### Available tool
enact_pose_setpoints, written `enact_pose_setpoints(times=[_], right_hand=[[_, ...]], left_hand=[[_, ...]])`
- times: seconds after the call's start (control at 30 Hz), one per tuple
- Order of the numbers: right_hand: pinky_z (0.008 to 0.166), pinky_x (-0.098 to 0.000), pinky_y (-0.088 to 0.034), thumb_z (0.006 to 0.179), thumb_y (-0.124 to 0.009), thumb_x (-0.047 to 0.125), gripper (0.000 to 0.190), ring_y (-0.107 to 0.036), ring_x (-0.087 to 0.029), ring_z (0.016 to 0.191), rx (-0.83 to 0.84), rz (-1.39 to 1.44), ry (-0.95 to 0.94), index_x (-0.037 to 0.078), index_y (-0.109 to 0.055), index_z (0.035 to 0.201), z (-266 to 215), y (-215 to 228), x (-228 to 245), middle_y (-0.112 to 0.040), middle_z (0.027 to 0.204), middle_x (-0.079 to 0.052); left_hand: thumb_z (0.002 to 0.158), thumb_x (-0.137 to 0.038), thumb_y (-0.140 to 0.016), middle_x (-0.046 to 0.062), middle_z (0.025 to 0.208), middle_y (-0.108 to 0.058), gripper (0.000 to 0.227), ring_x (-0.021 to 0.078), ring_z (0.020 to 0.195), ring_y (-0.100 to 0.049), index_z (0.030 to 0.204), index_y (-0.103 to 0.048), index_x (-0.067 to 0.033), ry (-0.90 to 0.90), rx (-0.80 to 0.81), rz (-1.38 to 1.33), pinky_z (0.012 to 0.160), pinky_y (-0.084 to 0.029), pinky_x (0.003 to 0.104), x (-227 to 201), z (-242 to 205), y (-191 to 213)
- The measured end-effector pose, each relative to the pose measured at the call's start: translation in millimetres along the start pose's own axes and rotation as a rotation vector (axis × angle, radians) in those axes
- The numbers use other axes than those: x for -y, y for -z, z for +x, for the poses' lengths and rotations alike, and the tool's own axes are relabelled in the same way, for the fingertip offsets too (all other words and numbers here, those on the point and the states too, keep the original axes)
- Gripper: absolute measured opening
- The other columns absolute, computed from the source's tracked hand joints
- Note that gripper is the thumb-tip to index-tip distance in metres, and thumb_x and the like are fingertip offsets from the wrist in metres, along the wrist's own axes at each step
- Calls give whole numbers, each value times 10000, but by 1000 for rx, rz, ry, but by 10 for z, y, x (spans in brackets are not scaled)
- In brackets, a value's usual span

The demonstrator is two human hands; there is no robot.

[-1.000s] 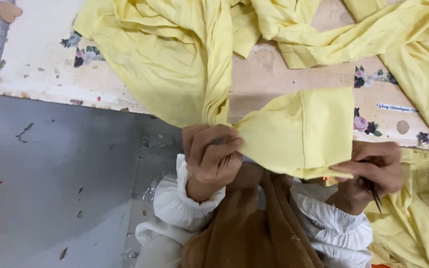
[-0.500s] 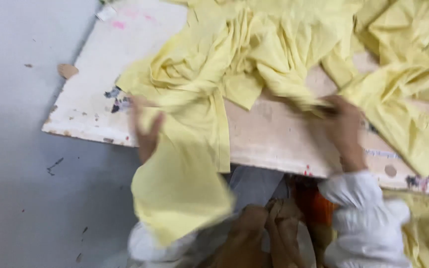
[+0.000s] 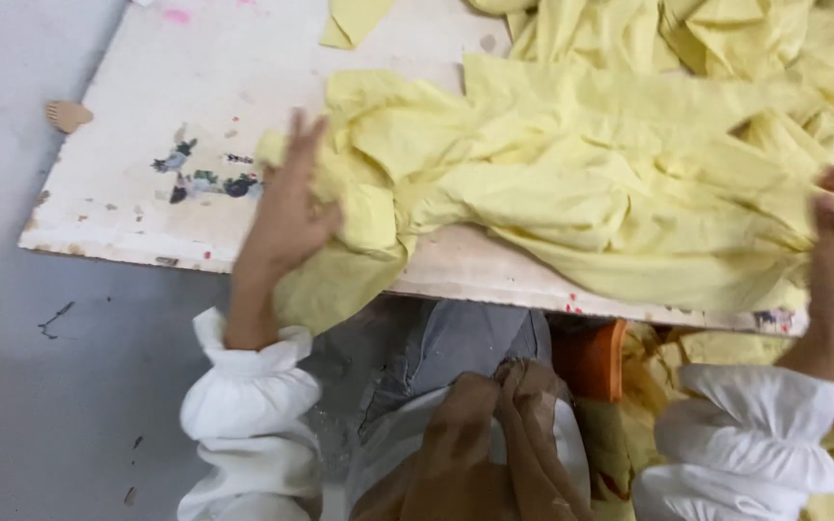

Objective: Trimming excess threads from yellow shirts using a hand-held thread trimmer on a factory workbench.

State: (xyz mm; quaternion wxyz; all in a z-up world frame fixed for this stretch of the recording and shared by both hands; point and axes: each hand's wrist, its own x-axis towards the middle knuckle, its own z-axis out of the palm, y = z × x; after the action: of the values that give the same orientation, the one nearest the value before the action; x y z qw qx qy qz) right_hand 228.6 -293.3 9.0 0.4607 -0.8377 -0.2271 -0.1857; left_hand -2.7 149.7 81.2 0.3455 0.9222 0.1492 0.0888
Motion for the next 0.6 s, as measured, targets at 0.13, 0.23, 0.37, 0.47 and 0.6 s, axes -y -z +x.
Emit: enact_pose_setpoints(times=[0.13,0.23,0.37,0.47,0.6], right_hand=[[857,-229,-431,1035,-521,-26,154,-528,-176,1037,86,55,15,-47,-544,1186,108,-196,342,-565,1110,-157],[878,-307,-439,953,-563,-85,137,-539,-251,1063,51,2,73,-32,-552,1078,315,-330,444,-568,1145,-179],[909,-370,-415,805,-722,-100,576,-330,-307,1134,-75,-160,110,-9,-387,1264,778,-537,35,-349,1221,-177],[750,-382,-412,787,-738,147,448,-370,-310,993,130,-379,60,87,-429,1105,1161,-694,-393,-421,1063,-134],[465,-348,-299,765,-610,-63,156,-485,-221,575,-121,-301,307,55,-512,740,1423,-780,-165,-501,613,-65]], left_hand=[[766,-534,-430,70,1444,-5,771,290,1324,-139,1353,-73,-184,-149,73,41,983,93,612,-303,82,-345],[659,-701,-451,32,1421,97,892,352,1291,-111,1354,-57,-303,-19,206,443,990,85,573,-315,204,-717],[735,-608,-466,122,1337,-310,638,483,1083,-375,1178,-458,-150,-287,74,591,932,-187,602,-59,369,-1122],[699,-466,-565,98,1092,-452,507,399,945,-454,1069,-510,-124,-308,54,754,770,-314,509,-191,428,-1266],[625,-32,-560,-12,525,-545,126,198,488,-571,692,-588,-135,-405,90,791,373,-392,313,-40,661,-1582]])
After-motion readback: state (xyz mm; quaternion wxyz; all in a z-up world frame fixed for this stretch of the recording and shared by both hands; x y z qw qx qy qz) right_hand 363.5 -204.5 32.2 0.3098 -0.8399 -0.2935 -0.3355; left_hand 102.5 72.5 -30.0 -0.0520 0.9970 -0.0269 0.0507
